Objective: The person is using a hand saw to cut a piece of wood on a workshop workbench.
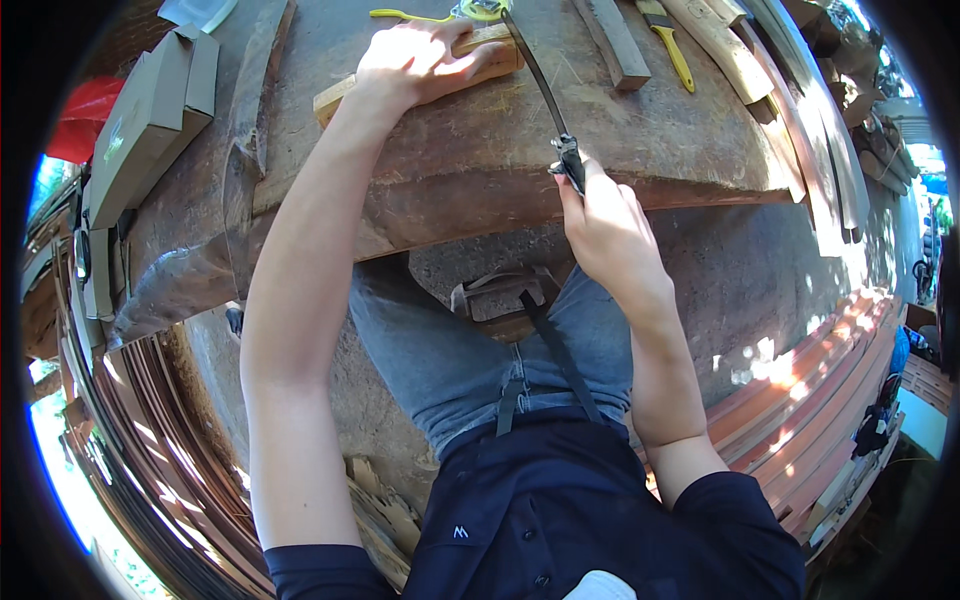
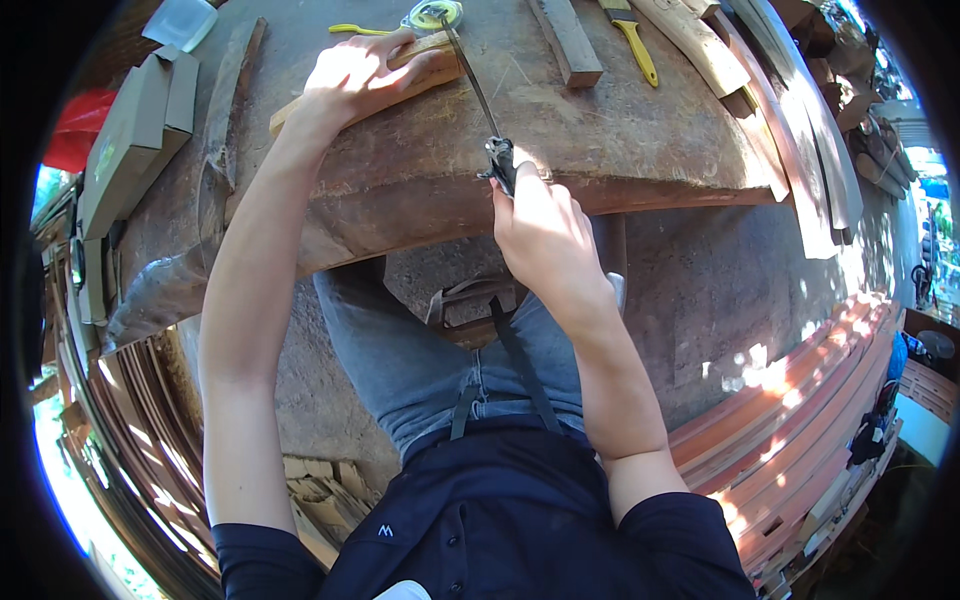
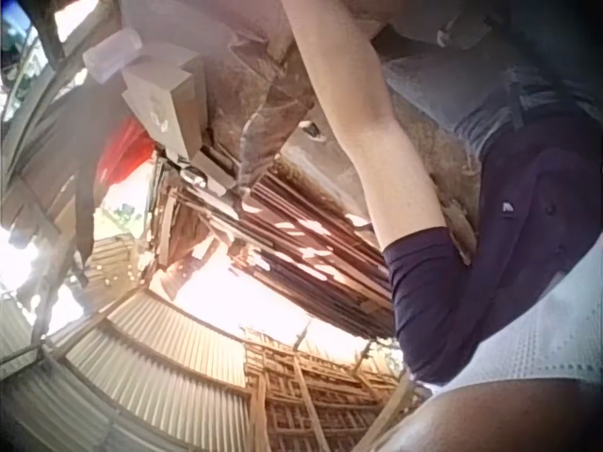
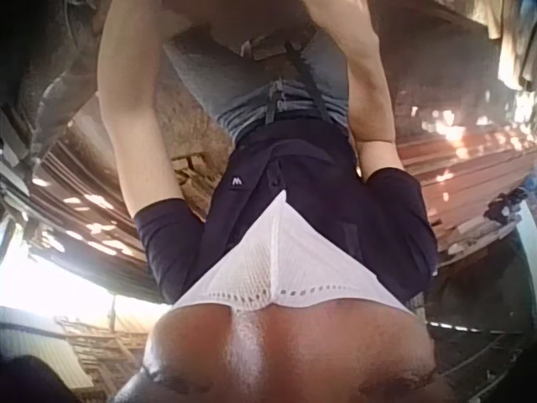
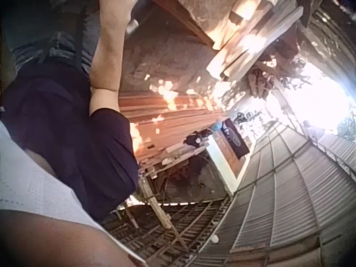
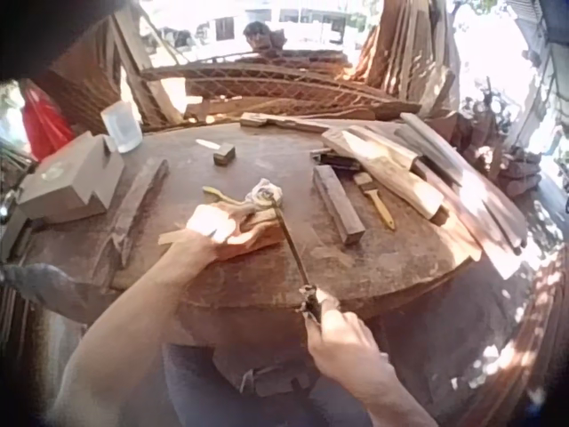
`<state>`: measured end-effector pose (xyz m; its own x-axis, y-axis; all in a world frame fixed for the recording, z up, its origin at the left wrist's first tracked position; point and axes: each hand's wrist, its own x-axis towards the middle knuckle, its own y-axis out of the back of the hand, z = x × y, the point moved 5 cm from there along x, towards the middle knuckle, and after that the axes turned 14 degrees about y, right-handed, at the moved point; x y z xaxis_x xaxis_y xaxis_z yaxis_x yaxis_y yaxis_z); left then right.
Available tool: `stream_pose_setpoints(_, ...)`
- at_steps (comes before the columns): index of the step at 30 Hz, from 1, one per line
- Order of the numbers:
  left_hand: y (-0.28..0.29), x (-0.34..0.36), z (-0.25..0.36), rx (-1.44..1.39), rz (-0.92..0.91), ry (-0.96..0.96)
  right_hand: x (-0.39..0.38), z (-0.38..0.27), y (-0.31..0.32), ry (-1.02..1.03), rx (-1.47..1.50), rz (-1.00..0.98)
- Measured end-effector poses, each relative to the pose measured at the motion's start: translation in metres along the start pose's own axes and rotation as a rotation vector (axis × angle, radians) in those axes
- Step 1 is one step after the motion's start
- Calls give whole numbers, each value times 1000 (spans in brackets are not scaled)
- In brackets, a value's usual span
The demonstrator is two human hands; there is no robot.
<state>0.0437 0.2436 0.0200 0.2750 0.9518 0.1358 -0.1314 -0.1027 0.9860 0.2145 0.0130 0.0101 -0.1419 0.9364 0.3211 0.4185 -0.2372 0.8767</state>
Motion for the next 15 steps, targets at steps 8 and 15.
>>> stream_pose_setpoints(8, 9, -20, 11, -100, 219, -158, 40, 9, 8, -190, 117, -168)
stream_pose_setpoints(15, 18, -11, 17, -30, -55, -38, -40, 13, 39, -253, 146, -314)
